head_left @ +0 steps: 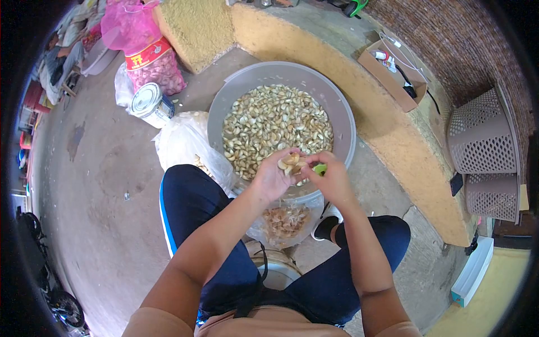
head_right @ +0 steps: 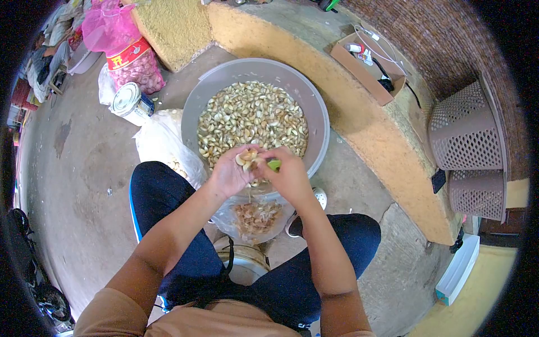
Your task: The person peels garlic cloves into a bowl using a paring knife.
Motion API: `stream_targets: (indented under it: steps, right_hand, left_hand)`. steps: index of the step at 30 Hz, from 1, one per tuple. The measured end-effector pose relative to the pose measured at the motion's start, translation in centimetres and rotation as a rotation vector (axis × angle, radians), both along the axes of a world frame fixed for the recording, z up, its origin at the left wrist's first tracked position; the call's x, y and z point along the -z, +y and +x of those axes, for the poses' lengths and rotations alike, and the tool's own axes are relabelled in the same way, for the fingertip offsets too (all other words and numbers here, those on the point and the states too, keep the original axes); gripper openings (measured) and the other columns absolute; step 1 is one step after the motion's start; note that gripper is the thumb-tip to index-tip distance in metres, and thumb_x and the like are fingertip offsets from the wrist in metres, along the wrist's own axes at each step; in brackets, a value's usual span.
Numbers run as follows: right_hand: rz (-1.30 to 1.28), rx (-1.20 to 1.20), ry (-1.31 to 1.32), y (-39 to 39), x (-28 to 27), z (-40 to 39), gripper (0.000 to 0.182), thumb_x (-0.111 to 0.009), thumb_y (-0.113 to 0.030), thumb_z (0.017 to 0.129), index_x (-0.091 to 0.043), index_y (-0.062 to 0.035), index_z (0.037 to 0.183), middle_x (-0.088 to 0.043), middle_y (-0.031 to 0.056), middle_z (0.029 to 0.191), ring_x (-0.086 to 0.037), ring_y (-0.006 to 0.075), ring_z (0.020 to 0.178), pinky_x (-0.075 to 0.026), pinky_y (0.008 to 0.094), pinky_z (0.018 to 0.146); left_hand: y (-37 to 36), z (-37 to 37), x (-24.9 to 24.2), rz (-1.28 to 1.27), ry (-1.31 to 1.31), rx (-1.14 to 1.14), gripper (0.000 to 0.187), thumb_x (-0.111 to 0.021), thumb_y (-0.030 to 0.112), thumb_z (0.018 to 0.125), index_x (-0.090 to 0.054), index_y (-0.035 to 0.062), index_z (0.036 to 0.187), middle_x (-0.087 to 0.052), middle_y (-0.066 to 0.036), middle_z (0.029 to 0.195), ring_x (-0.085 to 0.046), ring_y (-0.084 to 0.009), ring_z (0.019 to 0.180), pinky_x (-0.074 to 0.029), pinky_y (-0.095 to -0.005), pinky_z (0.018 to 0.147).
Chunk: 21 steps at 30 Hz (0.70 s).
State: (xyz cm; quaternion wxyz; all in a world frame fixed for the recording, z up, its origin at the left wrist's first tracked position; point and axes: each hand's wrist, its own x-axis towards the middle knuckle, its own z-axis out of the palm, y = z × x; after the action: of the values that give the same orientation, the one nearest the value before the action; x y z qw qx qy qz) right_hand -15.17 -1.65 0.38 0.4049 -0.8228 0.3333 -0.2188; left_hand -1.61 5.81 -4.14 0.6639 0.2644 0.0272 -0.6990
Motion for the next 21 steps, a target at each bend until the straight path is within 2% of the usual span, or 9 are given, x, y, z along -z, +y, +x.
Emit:
stream_targets:
  steps: [1, 4, 7, 11, 14, 17, 21]
  right_hand:
    - [0.045, 0.018, -0.055, -0.2, -0.1, 0.0, 0.019, -0.065, -0.015, 0.072, -0.059, -0.0017, 0.084, -0.058, 0.0082, 0.074, -0.057, 0.0188, 0.062, -0.045, 0.0305, 0.057]
    - [0.581, 0.18, -0.009, -0.5, -1.8, 0.0, 0.018, -0.064, -0.016, 0.075, -0.058, -0.0008, 0.082, -0.057, 0.0036, 0.064, -0.05, 0.0094, 0.047, -0.04, 0.0243, 0.044]
    - [0.608, 0.148, -0.087, -0.5, -0.9, -0.1, 0.018, -0.063, -0.016, 0.077, -0.057, -0.0009, 0.083, -0.054, 0.0004, 0.061, -0.044, 0.0051, 0.041, -0.035, 0.0206, 0.037]
    - [0.661, 0.176, -0.121, -0.5, -0.7, 0.0, 0.018, -0.061, -0.016, 0.078, -0.056, 0.0002, 0.085, -0.053, 0.0002, 0.059, -0.045, 0.0063, 0.042, -0.036, 0.0218, 0.038]
    - [0.734, 0.191, -0.142, -0.9, -0.5, -0.1, 0.018, -0.059, -0.016, 0.079, -0.056, 0.0004, 0.085, -0.052, -0.0001, 0.058, -0.044, 0.0066, 0.042, -0.037, 0.0222, 0.037]
    - [0.809, 0.194, -0.161, -1.2, -0.4, -0.3, 0.018, -0.059, -0.016, 0.08, -0.055, 0.0006, 0.087, -0.052, 0.0004, 0.06, -0.043, 0.0067, 0.042, -0.037, 0.022, 0.038]
    - [0.867, 0.206, -0.173, -1.6, -0.7, -0.7, 0.02, -0.059, -0.016, 0.079, -0.054, 0.0013, 0.09, -0.053, 0.0025, 0.063, -0.041, 0.0067, 0.042, -0.036, 0.0219, 0.04]
  left_hand:
    - [0.1, -0.1, -0.3, 0.036, -0.004, -0.01, 0.025, -0.043, 0.024, 0.085, -0.054, 0.0046, 0.097, -0.059, -0.01, 0.096, -0.058, -0.0196, 0.085, -0.05, -0.0323, 0.064]
    - [0.3, 0.4, 0.2, 0.052, -0.005, 0.046, 0.02, -0.049, 0.024, 0.083, -0.055, 0.0067, 0.093, -0.06, -0.007, 0.089, -0.059, -0.0166, 0.08, -0.05, -0.0296, 0.056]
    - [0.4, 0.5, 0.5, 0.017, 0.013, 0.112, 0.02, -0.051, 0.025, 0.083, -0.055, 0.0076, 0.093, -0.059, -0.003, 0.083, -0.059, -0.0144, 0.075, -0.048, -0.0266, 0.051]
    - [0.3, -0.1, -0.8, 0.065, -0.076, 0.125, 0.019, -0.055, 0.019, 0.08, -0.052, 0.0088, 0.097, -0.058, -0.002, 0.079, -0.058, -0.0131, 0.07, -0.046, -0.0251, 0.05]
    - [0.3, -0.4, -1.2, 0.009, -0.249, 0.204, 0.022, -0.061, 0.01, 0.075, -0.05, 0.0097, 0.094, -0.057, -0.003, 0.08, -0.056, -0.0126, 0.068, -0.047, -0.0237, 0.052]
    - [0.2, -0.1, -0.6, -0.015, -0.22, 0.219, 0.027, -0.063, 0.004, 0.071, -0.048, 0.0087, 0.093, -0.056, -0.004, 0.079, -0.056, -0.0127, 0.071, -0.046, -0.0245, 0.053]
    - [-0.1, 0.5, -0.6, 0.036, -0.307, 0.188, 0.026, -0.061, 0.002, 0.071, -0.048, 0.0077, 0.093, -0.056, -0.004, 0.079, -0.056, -0.013, 0.072, -0.046, -0.0254, 0.053]
